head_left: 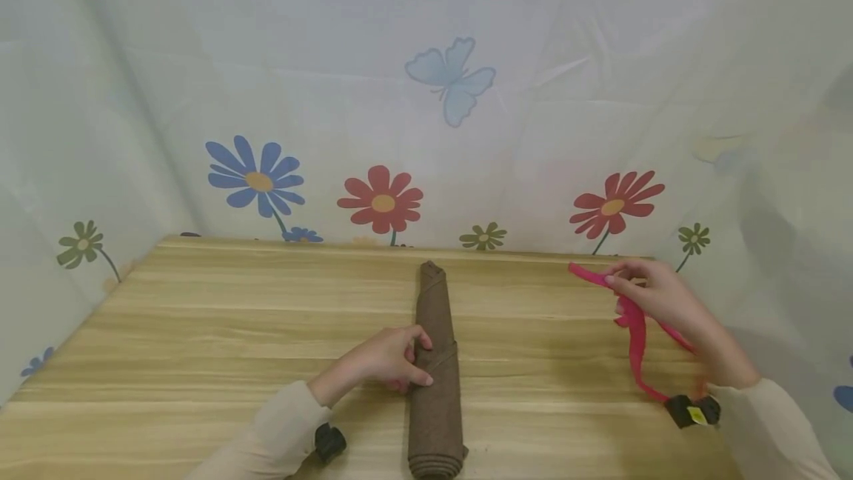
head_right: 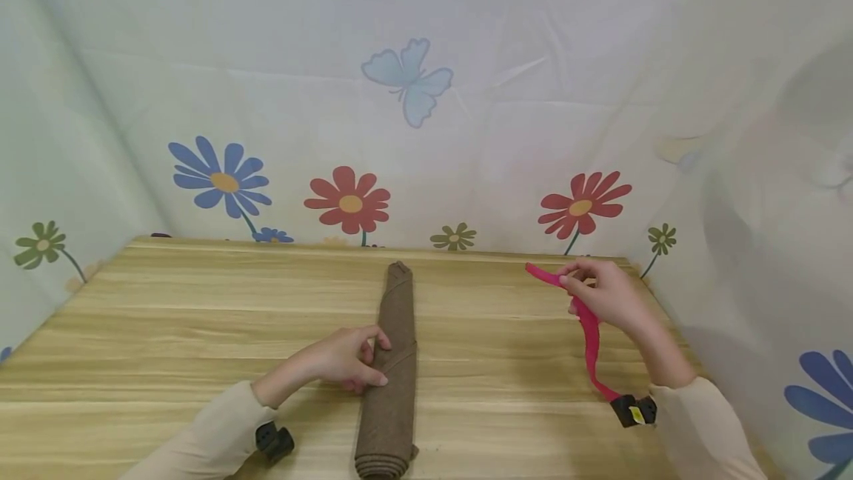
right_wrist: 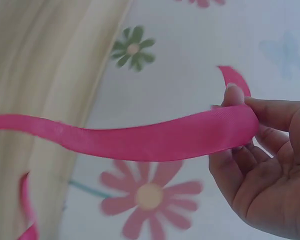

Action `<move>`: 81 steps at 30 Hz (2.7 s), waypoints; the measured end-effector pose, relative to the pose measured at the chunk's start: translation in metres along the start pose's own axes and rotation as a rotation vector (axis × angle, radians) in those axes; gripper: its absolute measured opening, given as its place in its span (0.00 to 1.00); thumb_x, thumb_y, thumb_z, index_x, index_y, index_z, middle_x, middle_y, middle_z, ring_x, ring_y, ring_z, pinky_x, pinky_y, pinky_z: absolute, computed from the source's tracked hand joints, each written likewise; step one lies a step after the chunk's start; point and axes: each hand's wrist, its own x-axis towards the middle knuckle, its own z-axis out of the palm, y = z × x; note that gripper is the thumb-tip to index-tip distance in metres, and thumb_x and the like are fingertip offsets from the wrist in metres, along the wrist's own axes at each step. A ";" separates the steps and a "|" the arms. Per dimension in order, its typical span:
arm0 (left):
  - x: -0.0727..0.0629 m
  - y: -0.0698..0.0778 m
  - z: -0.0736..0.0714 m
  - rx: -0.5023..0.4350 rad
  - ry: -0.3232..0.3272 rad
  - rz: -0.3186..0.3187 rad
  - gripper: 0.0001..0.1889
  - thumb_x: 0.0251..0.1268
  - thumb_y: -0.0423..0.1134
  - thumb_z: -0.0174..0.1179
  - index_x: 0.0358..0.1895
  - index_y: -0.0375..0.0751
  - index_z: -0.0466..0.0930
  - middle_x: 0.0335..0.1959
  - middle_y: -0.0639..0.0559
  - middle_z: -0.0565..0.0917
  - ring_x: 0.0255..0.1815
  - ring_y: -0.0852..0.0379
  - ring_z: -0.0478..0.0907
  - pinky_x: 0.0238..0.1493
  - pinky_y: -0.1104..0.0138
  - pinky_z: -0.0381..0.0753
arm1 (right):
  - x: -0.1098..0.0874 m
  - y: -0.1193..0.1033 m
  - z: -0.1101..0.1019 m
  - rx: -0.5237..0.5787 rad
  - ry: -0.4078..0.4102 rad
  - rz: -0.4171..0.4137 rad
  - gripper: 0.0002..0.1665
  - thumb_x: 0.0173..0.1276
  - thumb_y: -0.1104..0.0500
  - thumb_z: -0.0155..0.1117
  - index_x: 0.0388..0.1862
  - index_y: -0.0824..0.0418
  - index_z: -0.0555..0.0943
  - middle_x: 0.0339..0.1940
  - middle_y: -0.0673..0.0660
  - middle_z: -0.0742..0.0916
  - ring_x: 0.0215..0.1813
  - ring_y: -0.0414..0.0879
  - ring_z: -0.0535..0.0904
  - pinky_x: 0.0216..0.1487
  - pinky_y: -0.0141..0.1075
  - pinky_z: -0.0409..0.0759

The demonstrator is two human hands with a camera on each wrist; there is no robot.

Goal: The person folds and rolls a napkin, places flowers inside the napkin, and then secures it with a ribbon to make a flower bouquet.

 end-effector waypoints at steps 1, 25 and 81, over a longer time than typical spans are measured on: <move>0.000 0.000 0.000 0.002 0.000 0.001 0.23 0.46 0.36 0.69 0.47 0.39 0.71 0.26 0.46 0.73 0.16 0.57 0.77 0.19 0.67 0.77 | 0.001 -0.006 0.000 0.007 -0.005 -0.012 0.17 0.66 0.56 0.57 0.46 0.68 0.75 0.27 0.57 0.81 0.25 0.44 0.78 0.25 0.34 0.76; 0.001 -0.002 0.000 0.164 0.060 0.092 0.23 0.43 0.40 0.71 0.44 0.39 0.74 0.25 0.50 0.74 0.21 0.59 0.70 0.22 0.68 0.70 | 0.027 -0.167 0.000 0.317 -0.028 -0.300 0.12 0.62 0.61 0.61 0.43 0.66 0.77 0.26 0.62 0.77 0.23 0.48 0.79 0.26 0.41 0.80; -0.018 -0.002 -0.066 -0.106 0.178 0.247 0.10 0.59 0.43 0.60 0.33 0.39 0.79 0.14 0.51 0.73 0.17 0.56 0.69 0.21 0.70 0.64 | 0.005 0.047 -0.034 1.006 0.006 0.184 0.05 0.67 0.64 0.54 0.33 0.57 0.78 0.28 0.52 0.84 0.30 0.44 0.83 0.33 0.35 0.81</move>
